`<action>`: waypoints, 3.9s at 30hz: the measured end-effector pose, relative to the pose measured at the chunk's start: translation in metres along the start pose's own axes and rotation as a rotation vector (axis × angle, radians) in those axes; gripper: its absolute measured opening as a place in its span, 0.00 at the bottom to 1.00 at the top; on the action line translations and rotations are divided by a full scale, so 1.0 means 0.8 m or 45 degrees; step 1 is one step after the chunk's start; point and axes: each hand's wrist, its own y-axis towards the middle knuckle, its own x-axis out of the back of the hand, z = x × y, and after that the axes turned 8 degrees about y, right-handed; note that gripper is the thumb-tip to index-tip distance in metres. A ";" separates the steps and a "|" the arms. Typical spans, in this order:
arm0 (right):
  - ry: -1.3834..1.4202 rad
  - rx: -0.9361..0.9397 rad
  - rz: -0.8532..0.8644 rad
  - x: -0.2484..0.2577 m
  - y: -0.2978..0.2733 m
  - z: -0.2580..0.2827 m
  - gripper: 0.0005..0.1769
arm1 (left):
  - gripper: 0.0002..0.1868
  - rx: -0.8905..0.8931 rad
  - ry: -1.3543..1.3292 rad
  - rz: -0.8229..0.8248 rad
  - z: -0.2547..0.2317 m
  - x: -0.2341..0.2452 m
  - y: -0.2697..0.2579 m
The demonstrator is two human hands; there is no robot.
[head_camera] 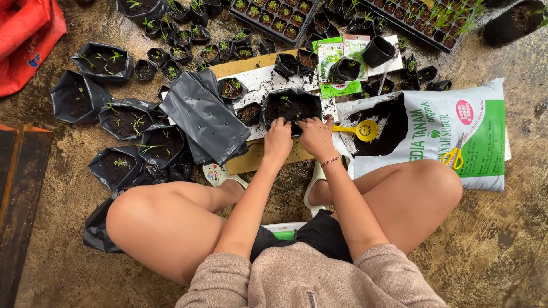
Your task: Preparing planting bags by filling them with soil using a hand scoop and manually shaping the polybags.
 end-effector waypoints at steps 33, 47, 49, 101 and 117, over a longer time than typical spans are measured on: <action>0.024 0.095 0.140 0.011 0.065 -0.042 0.42 | 0.25 0.160 -0.081 0.264 -0.010 0.052 0.030; -0.179 0.169 0.087 -0.021 0.010 -0.054 0.31 | 0.25 -0.140 0.074 0.215 0.025 -0.035 0.008; -0.194 0.155 0.098 -0.014 0.007 -0.037 0.28 | 0.25 -0.141 0.095 0.219 0.018 -0.021 0.004; 0.474 -0.033 -0.070 -0.024 0.101 -0.045 0.24 | 0.49 0.579 -1.395 0.175 -0.008 0.056 0.058; 0.453 -0.149 0.055 0.010 0.091 -0.026 0.25 | 0.50 0.432 -0.862 0.148 -0.004 0.053 0.060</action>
